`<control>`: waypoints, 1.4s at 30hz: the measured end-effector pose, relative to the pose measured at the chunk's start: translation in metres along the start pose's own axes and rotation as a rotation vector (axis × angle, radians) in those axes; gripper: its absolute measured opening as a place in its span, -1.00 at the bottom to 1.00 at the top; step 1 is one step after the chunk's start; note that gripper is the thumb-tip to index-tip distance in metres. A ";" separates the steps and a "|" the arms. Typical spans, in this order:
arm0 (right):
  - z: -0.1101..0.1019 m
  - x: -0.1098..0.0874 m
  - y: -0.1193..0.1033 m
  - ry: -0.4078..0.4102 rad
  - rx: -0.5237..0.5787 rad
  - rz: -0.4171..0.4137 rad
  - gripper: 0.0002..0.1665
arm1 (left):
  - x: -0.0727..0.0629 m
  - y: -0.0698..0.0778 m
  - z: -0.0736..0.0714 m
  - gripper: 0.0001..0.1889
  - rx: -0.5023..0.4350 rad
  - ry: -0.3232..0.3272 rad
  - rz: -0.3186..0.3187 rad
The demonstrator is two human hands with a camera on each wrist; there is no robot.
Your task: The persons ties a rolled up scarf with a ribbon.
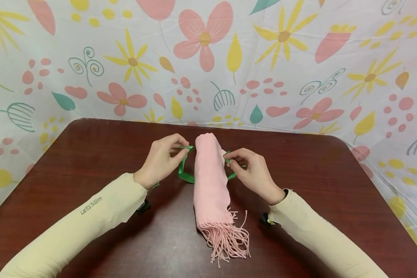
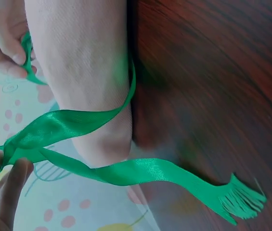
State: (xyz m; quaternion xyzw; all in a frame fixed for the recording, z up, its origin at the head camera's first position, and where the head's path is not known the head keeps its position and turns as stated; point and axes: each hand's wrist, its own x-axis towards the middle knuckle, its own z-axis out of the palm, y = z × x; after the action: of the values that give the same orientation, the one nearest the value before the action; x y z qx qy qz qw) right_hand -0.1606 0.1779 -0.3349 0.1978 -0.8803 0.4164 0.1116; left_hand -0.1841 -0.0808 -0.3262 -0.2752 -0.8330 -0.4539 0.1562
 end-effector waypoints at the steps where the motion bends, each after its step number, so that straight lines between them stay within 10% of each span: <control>1: 0.001 0.001 -0.001 -0.004 0.004 0.006 -0.79 | 0.000 0.001 0.001 -0.91 -0.007 0.003 0.008; 42: 0.032 0.021 -0.025 -0.134 0.280 0.061 -0.81 | 0.015 0.023 0.026 -0.97 -0.015 -0.009 0.114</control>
State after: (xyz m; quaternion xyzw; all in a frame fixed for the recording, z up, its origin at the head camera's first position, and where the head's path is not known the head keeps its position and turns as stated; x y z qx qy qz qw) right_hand -0.1690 0.1334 -0.3301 0.2119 -0.8248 0.5241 0.0114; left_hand -0.1828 -0.0437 -0.3169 -0.3257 -0.8132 -0.4490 0.1761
